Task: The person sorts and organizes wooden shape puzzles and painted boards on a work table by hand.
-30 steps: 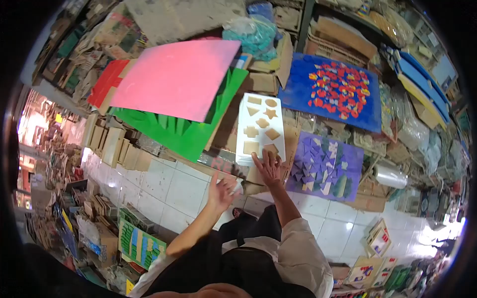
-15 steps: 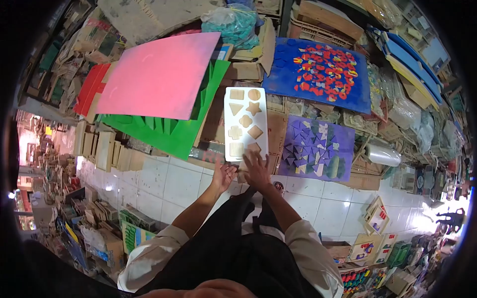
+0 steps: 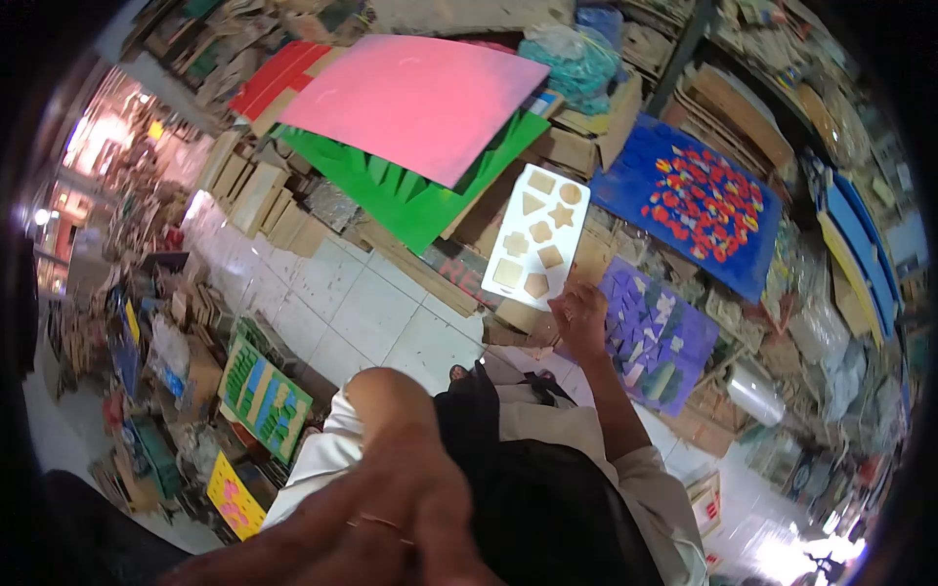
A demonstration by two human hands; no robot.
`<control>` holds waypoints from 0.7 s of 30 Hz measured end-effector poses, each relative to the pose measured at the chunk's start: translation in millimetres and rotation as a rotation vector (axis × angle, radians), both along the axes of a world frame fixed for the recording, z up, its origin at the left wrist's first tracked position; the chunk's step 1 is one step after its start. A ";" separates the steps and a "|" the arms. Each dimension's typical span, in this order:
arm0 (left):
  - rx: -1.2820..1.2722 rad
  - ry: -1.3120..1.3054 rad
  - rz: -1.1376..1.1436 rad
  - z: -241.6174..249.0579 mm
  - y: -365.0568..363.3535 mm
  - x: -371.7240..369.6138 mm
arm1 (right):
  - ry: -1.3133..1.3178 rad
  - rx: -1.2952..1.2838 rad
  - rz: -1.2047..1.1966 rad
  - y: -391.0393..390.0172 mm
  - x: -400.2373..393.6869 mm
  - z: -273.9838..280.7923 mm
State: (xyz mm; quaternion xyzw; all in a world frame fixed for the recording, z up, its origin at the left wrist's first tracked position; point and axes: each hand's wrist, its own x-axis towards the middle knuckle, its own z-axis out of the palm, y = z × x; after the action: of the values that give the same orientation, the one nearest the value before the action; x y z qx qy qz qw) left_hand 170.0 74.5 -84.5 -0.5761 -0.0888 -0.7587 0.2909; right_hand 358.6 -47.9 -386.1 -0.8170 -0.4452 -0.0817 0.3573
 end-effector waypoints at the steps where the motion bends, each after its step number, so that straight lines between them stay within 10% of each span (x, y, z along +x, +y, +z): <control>1: 0.019 -0.011 0.113 -1.3 -14.9 3.5 | -0.011 0.025 0.034 -2.5 0.9 6.7; 21: 0.230 -0.200 2.078 -36.0 -169.2 49.6 | -0.038 -0.016 -0.203 -118.4 17.6 -48.4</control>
State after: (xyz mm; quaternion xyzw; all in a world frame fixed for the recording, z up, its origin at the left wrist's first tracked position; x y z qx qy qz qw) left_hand 219.6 -94.7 -120.5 -0.1203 -0.4906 -0.1838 0.8433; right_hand 376.2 -166.3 -434.5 -0.8590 -0.3673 -0.1295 0.3322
